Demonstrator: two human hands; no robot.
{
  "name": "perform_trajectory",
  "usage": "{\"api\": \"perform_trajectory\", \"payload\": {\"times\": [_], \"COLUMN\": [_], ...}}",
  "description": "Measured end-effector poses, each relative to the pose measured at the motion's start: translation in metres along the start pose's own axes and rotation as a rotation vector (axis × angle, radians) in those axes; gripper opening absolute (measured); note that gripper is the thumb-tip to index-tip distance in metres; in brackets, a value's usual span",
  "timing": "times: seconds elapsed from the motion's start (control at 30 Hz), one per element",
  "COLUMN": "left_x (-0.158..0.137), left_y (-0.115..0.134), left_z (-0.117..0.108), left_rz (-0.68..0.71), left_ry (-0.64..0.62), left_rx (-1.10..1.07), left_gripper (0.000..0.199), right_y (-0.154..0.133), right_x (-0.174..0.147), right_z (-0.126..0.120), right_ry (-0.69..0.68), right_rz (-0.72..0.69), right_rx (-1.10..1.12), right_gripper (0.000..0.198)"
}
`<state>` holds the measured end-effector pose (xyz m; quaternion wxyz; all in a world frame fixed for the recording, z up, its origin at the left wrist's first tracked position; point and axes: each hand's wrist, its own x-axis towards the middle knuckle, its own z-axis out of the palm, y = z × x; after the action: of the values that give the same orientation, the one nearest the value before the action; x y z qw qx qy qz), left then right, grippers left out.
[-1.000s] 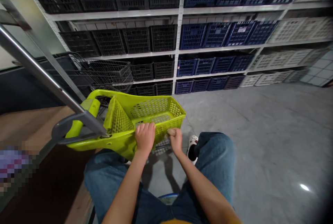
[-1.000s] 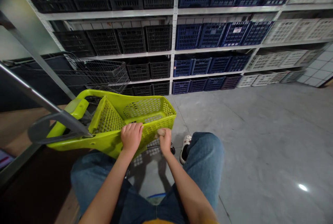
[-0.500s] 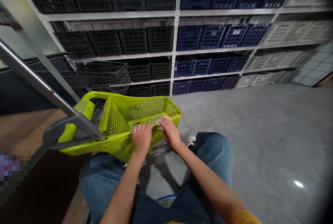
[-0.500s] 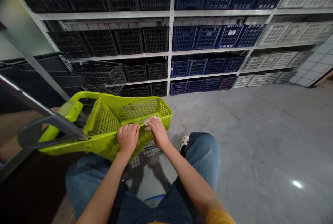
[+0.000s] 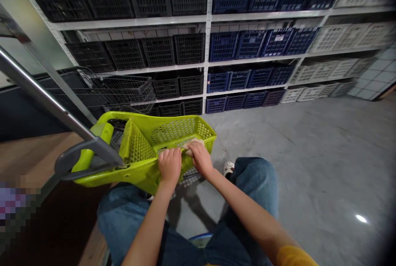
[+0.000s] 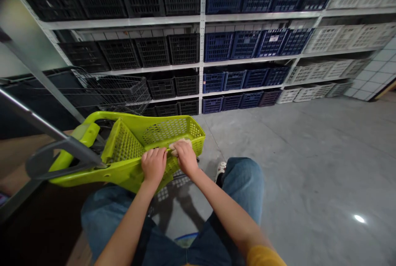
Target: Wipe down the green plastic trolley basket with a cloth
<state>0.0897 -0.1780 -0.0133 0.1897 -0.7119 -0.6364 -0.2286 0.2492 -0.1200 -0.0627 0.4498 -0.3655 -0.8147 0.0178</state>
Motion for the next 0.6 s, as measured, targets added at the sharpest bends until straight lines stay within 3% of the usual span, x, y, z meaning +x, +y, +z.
{"api": "perform_trajectory", "payload": {"times": [0.07,0.17,0.3,0.37,0.47,0.6], "left_x": [0.001,0.0,-0.005,-0.009,-0.011,-0.011], "left_y": [0.002,0.0,-0.024,-0.039,-0.051,-0.052], "left_z": [-0.006,-0.024,-0.056,-0.068,-0.074,-0.068], "left_rz": [0.001,0.057,0.022,0.003,0.037,0.042], "left_ry": [-0.04,-0.084,0.011,0.006,-0.057,-0.042], "left_rx": [0.001,-0.008,0.021,0.03,0.078,0.105], "left_gripper": [0.026,0.028,0.028,0.026,0.026,0.028], "right_y": [-0.006,0.021,0.081,0.091,0.064,-0.016], "right_x": [0.003,0.005,0.002,0.001,0.003,0.011], "right_z": [0.002,-0.015,-0.042,-0.045,-0.029,0.01], "right_ry": [-0.049,-0.116,-0.079,-0.031,0.024,-0.029], "right_rz": [-0.068,-0.067,0.108,0.187,0.22,0.051], "right_rx": [-0.013,-0.087,-0.225,-0.253,-0.21,-0.037], "right_gripper": [0.045,0.039,0.036,0.036,0.036,0.038]}}
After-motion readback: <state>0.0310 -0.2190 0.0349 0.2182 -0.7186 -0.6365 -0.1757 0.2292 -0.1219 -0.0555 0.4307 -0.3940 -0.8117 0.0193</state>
